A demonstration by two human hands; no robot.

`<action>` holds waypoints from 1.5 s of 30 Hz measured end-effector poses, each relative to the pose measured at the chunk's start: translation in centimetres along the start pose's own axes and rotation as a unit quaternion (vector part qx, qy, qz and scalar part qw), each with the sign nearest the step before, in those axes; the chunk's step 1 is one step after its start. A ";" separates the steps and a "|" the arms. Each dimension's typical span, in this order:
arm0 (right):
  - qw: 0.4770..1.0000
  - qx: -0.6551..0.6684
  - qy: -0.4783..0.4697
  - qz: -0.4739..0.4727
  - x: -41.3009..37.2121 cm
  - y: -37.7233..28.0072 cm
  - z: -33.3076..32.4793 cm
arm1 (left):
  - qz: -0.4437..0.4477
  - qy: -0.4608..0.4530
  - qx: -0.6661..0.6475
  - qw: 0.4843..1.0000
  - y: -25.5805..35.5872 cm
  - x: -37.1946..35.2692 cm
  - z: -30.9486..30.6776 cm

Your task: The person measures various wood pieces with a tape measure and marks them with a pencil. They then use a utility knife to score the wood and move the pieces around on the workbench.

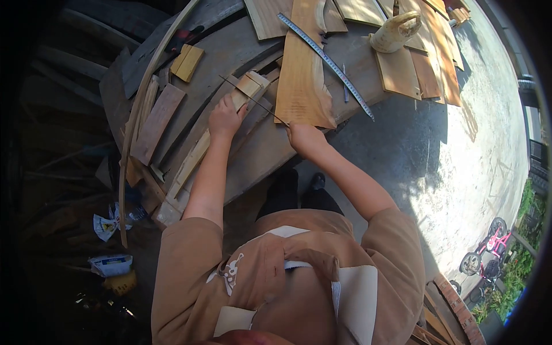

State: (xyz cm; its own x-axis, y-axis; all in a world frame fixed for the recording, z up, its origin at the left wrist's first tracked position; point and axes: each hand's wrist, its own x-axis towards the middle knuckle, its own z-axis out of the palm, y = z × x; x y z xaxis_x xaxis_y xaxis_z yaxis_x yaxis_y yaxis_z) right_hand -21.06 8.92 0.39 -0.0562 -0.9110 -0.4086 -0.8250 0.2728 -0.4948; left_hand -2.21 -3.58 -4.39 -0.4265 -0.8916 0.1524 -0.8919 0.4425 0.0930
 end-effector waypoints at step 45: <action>1.000 -0.009 0.007 0.005 -0.1 -0.5 1.0 | -0.013 -0.047 -0.058 0.997 -0.2 -0.2 -0.9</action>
State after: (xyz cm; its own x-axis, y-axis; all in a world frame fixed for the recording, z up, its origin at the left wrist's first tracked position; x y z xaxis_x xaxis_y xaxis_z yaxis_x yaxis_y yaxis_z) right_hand -20.12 9.23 -0.08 -0.0723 -0.9129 -0.4018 -0.8348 0.2758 -0.4765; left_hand -1.83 -3.39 -3.60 -0.4206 -0.9055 0.0565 -0.8818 0.4226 0.2092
